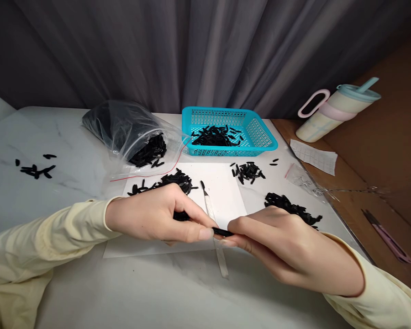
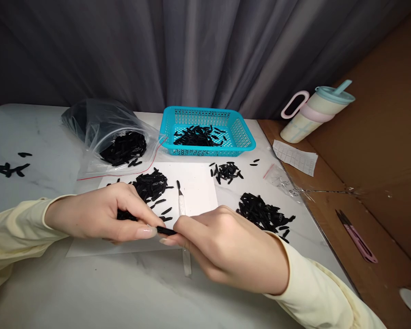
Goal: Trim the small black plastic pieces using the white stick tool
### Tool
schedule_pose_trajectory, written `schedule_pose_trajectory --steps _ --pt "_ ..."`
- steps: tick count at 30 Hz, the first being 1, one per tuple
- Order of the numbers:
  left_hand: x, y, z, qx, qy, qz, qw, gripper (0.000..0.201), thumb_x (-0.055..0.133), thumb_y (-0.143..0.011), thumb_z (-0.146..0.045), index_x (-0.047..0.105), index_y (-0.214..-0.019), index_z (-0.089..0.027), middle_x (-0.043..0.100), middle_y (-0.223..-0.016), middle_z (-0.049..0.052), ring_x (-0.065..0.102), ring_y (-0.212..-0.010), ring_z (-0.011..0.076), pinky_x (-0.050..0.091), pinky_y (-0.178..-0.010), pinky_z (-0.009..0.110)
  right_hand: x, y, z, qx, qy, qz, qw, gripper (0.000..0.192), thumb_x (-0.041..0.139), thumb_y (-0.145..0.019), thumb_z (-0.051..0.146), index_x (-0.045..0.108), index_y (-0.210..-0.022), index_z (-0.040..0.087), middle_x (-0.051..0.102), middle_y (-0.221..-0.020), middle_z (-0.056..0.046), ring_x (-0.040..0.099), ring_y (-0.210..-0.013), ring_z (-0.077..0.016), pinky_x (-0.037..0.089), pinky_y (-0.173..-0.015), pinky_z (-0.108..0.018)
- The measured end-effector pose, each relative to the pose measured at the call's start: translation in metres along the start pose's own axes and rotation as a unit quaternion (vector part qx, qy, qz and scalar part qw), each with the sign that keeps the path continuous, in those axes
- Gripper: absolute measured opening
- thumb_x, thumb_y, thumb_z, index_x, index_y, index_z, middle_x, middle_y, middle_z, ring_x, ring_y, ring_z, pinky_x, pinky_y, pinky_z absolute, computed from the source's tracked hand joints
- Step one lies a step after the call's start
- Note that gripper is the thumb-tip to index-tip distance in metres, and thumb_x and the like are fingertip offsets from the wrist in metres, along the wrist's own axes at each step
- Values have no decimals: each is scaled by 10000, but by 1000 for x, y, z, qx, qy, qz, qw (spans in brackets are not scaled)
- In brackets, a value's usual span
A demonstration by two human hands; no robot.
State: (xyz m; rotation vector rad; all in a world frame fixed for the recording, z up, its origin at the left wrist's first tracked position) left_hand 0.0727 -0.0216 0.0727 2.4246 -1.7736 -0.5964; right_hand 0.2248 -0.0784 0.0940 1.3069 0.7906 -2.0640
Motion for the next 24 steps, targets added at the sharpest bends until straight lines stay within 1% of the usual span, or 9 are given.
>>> schedule_pose_trajectory --steps 3,6,9,12,15,18,20,22,24 --pt "1 0 1 5 11 3 1000 296 492 -853 -294 691 -1008 -138 417 -473 -50 323 -415 40 293 -400 134 2 -1 -3 10 -46 19 999 336 288 -980 268 498 -735 173 386 -496 50 319 -413 -95 240 -446 -226" --pt "1 0 2 3 31 3 1000 292 496 -846 -273 689 -1003 -121 407 -447 -55 323 -394 39 297 -392 134 3 -3 -5 11 -105 37 994 289 330 -969 257 510 -761 166 337 -504 62 302 -416 -86 248 -440 -207" --pt "1 0 3 5 56 13 998 287 497 -846 -268 689 -1009 -131 410 -439 -56 331 -390 40 320 -403 140 3 -5 -6 3 -154 34 988 278 347 -966 251 513 -764 157 303 -517 67 288 -420 -76 263 -445 -186" --pt "2 -1 4 7 99 22 995 271 494 -847 -244 693 -990 -128 396 -428 -59 332 -378 42 330 -398 153 3 -8 -8 -3 -189 30 982 291 350 -967 250 523 -758 146 299 -524 67 278 -427 -69 267 -445 -172" --pt "2 -2 7 7 146 31 989 261 493 -845 -230 694 -965 -115 374 -420 -65 308 -363 41 323 -384 165 4 -10 -8 -10 -212 29 977 301 343 -970 257 531 -767 140 327 -531 63 281 -432 -63 264 -438 -164" --pt "4 -5 11 2 167 32 986 258 509 -842 -255 691 -961 -117 366 -431 -70 293 -371 38 324 -393 171 4 -9 -8 -5 -199 27 980 301 338 -972 271 525 -770 148 331 -528 63 280 -425 -63 256 -430 -169" --pt "6 -7 14 -8 172 37 984 266 511 -845 -279 687 -976 -129 362 -438 -74 285 -383 35 313 -400 167 4 -2 -10 18 -159 31 987 301 336 -970 277 511 -757 159 313 -519 65 280 -418 -68 252 -432 -183" --pt "9 -9 17 -27 176 45 983 280 515 -847 -303 679 -1005 -141 351 -444 -79 271 -395 33 293 -400 163 4 13 -16 60 -100 44 992 316 324 -969 293 493 -731 174 299 -512 63 281 -415 -77 245 -437 -206" --pt "12 -12 20 -52 181 45 981 305 534 -837 -332 668 -1030 -139 336 -446 -83 257 -398 33 269 -389 162 3 38 -28 128 -33 59 989 357 297 -968 339 470 -693 189 314 -504 55 283 -414 -89 233 -437 -230"
Point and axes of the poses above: each hand's wrist, its own y-axis away from the middle knuckle, its own x-axis out of the palm, z = x × y, the point moved 4 cm from there along -y, towards the middle knuckle
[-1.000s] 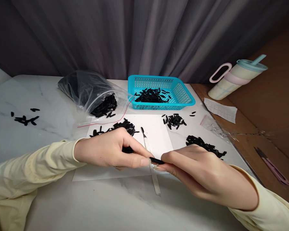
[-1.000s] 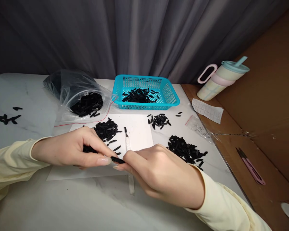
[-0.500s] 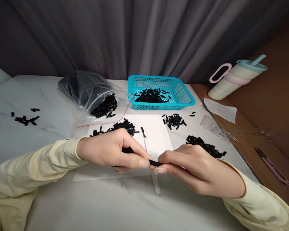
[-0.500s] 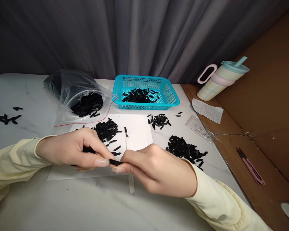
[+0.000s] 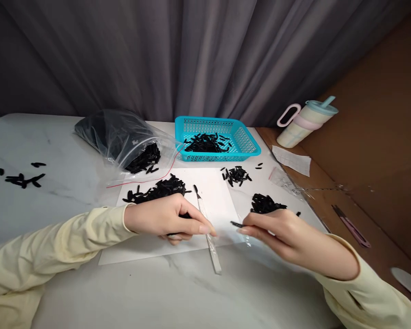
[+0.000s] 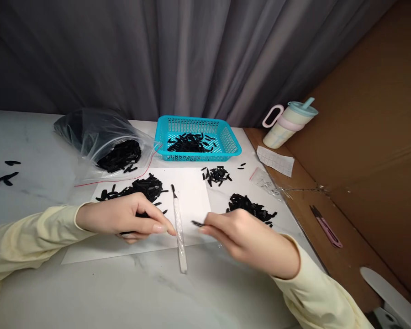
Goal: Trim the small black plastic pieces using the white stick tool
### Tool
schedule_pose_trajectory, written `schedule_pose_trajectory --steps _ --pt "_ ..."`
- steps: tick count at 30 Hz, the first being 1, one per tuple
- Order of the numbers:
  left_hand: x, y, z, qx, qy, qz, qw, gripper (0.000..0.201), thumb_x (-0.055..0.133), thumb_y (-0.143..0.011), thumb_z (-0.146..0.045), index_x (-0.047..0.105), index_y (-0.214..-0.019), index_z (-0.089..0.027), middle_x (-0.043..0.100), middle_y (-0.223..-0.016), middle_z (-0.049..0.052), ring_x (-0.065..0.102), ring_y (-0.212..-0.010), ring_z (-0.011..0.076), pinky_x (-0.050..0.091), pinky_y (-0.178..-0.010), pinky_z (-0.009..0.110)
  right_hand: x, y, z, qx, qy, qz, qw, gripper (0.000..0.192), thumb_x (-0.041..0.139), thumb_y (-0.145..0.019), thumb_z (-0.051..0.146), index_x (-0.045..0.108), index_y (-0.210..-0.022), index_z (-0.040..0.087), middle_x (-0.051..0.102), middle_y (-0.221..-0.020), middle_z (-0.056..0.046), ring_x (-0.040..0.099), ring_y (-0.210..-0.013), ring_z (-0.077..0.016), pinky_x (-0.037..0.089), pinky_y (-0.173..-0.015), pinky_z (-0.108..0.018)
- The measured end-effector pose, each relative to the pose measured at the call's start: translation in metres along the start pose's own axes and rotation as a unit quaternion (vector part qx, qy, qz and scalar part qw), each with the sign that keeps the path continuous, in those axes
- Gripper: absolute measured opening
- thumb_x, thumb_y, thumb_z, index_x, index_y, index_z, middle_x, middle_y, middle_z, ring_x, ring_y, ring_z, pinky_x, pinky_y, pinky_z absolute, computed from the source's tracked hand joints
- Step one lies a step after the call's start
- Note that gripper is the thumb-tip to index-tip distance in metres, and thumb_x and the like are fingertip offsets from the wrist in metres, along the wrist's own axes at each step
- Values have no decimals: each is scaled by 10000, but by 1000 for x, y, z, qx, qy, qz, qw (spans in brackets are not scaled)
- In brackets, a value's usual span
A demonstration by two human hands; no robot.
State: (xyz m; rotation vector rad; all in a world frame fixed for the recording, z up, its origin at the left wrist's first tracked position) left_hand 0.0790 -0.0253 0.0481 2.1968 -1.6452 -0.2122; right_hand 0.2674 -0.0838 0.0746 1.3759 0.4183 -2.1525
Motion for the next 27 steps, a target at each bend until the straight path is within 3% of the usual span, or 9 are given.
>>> schedule_pose_trajectory --steps 2,4,7,10,17,22,27 --pt "0 -2 3 -17 7 -10 1000 340 561 -817 -370 664 -1025 -122 315 -447 -88 234 -391 32 229 -365 161 -1 27 -24 102 58 -22 993 400 262 -960 412 457 -681 201 365 -496 42 306 -411 -99 228 -426 -238" --pt "0 -4 5 -22 14 -16 1000 360 579 -801 -399 669 -989 -105 293 -450 -91 210 -384 28 183 -347 163 -4 57 -48 214 108 -77 968 439 248 -930 511 424 -658 216 342 -449 53 268 -383 -105 209 -406 -249" --pt "1 -8 8 -20 28 -20 999 369 575 -796 -432 673 -916 -97 273 -458 -91 189 -377 24 138 -339 167 0 88 -72 299 117 -113 940 487 225 -890 597 398 -623 229 334 -415 53 284 -364 -114 218 -390 -248" --pt "2 -10 11 -23 35 -23 999 374 569 -793 -451 666 -868 -97 271 -461 -91 180 -374 23 129 -334 167 10 101 -84 323 103 -141 930 503 224 -872 623 435 -638 231 421 -434 31 372 -377 -129 276 -403 -240" --pt "2 -13 15 -29 45 -37 998 359 539 -811 -437 641 -849 -95 265 -456 -93 180 -366 28 120 -314 162 29 108 -106 356 127 -198 904 491 230 -867 618 437 -636 238 481 -461 6 435 -392 -152 319 -430 -242" --pt "0 -16 21 -27 60 -40 997 357 525 -817 -435 641 -853 -99 294 -457 -89 188 -355 28 122 -292 150 30 120 -108 385 141 -214 887 447 238 -887 552 482 -686 236 550 -533 -23 521 -458 -169 352 -477 -241" --pt "-1 -19 25 -24 86 -48 995 366 563 -785 -452 639 -831 -97 305 -444 -91 189 -344 24 109 -281 140 26 130 -116 433 155 -203 865 329 296 -886 447 486 -735 224 525 -479 -18 514 -427 -193 322 -443 -249"
Point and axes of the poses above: each hand's wrist, its own y-axis away from the middle knuckle, its own x-axis out of the palm, z = x × y, the point moved 4 cm from there along -y, towards the middle knuckle
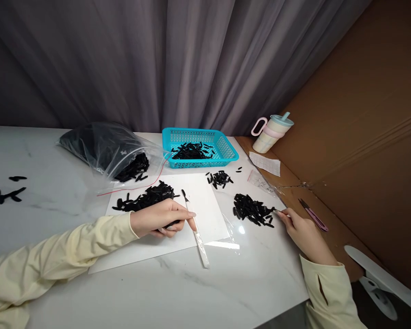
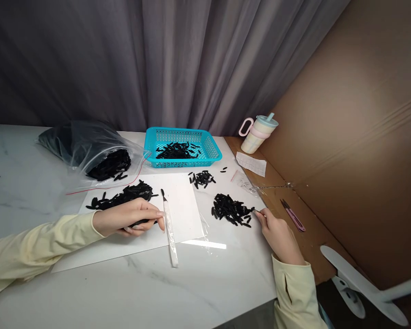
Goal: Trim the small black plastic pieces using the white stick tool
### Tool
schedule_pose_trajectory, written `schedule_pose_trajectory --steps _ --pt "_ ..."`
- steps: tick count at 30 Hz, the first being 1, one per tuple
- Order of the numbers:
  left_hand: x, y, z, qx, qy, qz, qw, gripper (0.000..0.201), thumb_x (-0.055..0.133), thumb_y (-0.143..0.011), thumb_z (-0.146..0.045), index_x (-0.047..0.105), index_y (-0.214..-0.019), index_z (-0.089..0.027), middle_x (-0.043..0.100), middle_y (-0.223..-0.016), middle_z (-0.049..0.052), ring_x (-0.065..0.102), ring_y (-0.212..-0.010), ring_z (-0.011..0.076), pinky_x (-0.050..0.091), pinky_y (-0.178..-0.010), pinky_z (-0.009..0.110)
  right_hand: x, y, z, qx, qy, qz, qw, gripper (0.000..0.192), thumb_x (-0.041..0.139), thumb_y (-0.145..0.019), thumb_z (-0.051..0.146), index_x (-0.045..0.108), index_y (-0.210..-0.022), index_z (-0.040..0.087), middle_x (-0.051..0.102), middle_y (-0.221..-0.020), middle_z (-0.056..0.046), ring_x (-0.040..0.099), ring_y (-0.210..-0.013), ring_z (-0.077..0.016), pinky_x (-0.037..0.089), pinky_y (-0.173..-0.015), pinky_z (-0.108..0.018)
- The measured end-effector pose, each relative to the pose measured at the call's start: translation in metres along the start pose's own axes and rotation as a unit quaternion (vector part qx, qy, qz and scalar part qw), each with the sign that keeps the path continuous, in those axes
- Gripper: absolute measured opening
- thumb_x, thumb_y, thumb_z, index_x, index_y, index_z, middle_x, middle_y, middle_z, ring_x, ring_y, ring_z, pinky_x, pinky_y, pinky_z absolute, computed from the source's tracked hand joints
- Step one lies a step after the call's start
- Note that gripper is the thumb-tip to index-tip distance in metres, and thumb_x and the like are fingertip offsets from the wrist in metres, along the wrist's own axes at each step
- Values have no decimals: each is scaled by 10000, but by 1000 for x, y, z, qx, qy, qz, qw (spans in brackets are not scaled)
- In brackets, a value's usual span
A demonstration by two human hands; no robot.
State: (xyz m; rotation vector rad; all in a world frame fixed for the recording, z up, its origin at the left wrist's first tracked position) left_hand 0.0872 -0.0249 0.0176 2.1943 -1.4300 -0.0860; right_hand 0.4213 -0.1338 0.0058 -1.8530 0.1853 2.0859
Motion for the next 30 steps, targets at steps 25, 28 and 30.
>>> schedule_pose_trajectory --steps 25,28,30 --pt "-33 8 -13 177 24 -261 948 353 434 -844 -378 356 -566 -174 270 -466 -78 220 -363 42 129 -323 168 30 37 259 -423 -49 98 899 468 252 -972 415 478 -642 173 519 -485 20 441 -400 -98 171 -456 -251" --pt "-52 20 -31 261 -233 -408 843 378 367 -874 -351 333 -544 -170 328 -508 -54 332 -463 61 290 -462 187 31 28 248 -425 -19 40 904 553 144 -987 402 487 -620 170 557 -478 2 492 -400 -107 155 -463 -266" --pt "-59 19 -31 251 -350 -436 791 378 322 -891 -332 354 -552 -168 350 -519 -47 371 -514 80 316 -535 204 30 19 238 -416 -9 22 909 580 130 -987 409 488 -600 168 553 -450 -7 490 -380 -110 144 -462 -273"
Point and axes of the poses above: each hand's wrist, its own y-axis away from the middle knuckle, its own x-axis out of the palm, z = x × y, the point moved 4 cm from there along -y, towards the middle knuckle
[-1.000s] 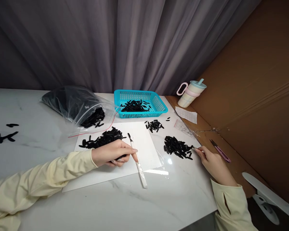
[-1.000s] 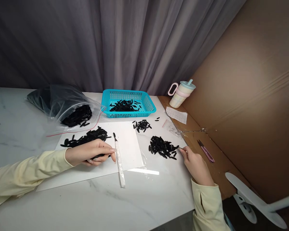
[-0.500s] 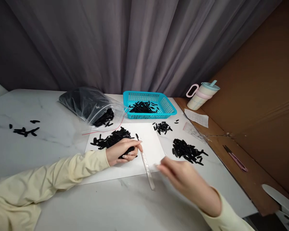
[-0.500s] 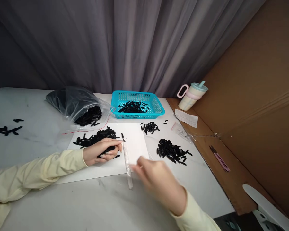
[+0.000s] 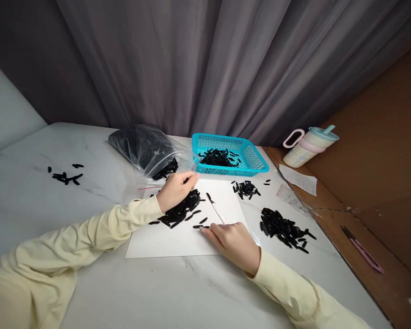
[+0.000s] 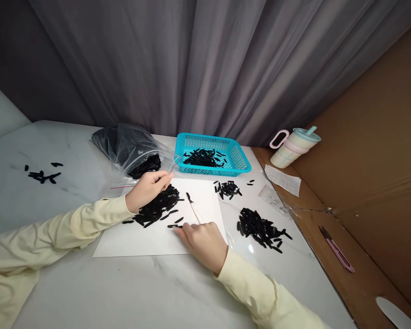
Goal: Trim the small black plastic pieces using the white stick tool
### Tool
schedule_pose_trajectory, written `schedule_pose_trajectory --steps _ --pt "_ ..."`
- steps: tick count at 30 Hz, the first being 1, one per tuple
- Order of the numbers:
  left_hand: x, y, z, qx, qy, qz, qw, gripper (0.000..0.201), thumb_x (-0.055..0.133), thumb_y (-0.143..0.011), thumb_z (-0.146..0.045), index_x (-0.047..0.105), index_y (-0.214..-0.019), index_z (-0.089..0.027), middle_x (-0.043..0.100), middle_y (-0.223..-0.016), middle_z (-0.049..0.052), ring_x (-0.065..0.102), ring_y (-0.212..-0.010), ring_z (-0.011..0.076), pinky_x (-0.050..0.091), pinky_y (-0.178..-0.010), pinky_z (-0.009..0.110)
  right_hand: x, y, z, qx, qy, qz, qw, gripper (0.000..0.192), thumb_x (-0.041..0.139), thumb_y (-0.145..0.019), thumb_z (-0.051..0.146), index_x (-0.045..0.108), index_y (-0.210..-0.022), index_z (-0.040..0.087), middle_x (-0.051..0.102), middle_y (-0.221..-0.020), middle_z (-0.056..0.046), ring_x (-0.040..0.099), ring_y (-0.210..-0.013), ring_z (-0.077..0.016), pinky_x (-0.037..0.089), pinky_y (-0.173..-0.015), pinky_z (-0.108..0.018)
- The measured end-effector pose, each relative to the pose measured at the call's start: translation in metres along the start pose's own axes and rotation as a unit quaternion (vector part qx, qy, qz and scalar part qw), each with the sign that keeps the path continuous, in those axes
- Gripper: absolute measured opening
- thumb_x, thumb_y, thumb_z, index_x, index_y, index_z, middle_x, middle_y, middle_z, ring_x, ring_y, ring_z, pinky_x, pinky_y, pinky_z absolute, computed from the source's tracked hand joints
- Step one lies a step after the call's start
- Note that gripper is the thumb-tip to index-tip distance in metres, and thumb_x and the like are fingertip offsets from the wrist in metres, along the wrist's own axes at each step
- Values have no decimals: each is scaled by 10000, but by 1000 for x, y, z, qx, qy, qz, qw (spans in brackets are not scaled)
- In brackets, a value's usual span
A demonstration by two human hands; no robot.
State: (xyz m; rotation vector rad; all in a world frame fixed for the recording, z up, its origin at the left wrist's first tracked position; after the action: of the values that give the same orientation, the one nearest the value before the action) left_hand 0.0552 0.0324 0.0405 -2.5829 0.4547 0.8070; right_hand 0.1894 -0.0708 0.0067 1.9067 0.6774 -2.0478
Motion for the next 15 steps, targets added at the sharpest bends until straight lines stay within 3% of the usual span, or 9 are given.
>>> schedule_pose_trajectory --steps 6,8,11,15 --pt "16 9 5 79 -123 79 986 282 404 -867 -258 524 -636 -151 534 -697 24 492 -704 151 358 -666 259 0 3 -25 28 27 -36 999 577 164 -991 391 489 -570 166 563 -436 -19 494 -363 -113 131 -464 -282" --pt "22 16 -1 145 -211 104 961 273 371 -885 -224 570 -719 -140 572 -804 64 515 -806 188 373 -729 303 2 3 -26 29 28 -43 998 566 176 -991 380 492 -572 165 560 -434 -15 499 -367 -112 129 -464 -282" --pt "29 24 -11 242 -349 112 898 242 367 -877 -169 591 -802 -119 595 -912 103 511 -944 247 354 -829 407 4 3 -25 25 26 -48 998 547 194 -990 360 500 -581 163 560 -439 -13 495 -368 -108 125 -464 -283" --pt "38 21 -17 290 -403 115 860 163 446 -794 -138 598 -823 -85 611 -924 152 469 -1070 306 286 -930 474 4 4 -25 20 24 -51 998 544 193 -991 344 505 -585 160 558 -444 -13 483 -367 -101 122 -466 -282"
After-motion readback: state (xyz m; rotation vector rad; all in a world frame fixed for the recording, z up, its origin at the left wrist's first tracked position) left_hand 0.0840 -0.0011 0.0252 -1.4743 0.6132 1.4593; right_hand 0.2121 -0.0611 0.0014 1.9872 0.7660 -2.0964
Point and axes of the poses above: each hand's wrist, its own y-axis away from the middle knuckle, its own x-axis out of the palm, z = x × y, the point moved 4 cm from there along -y, towards the middle knuckle
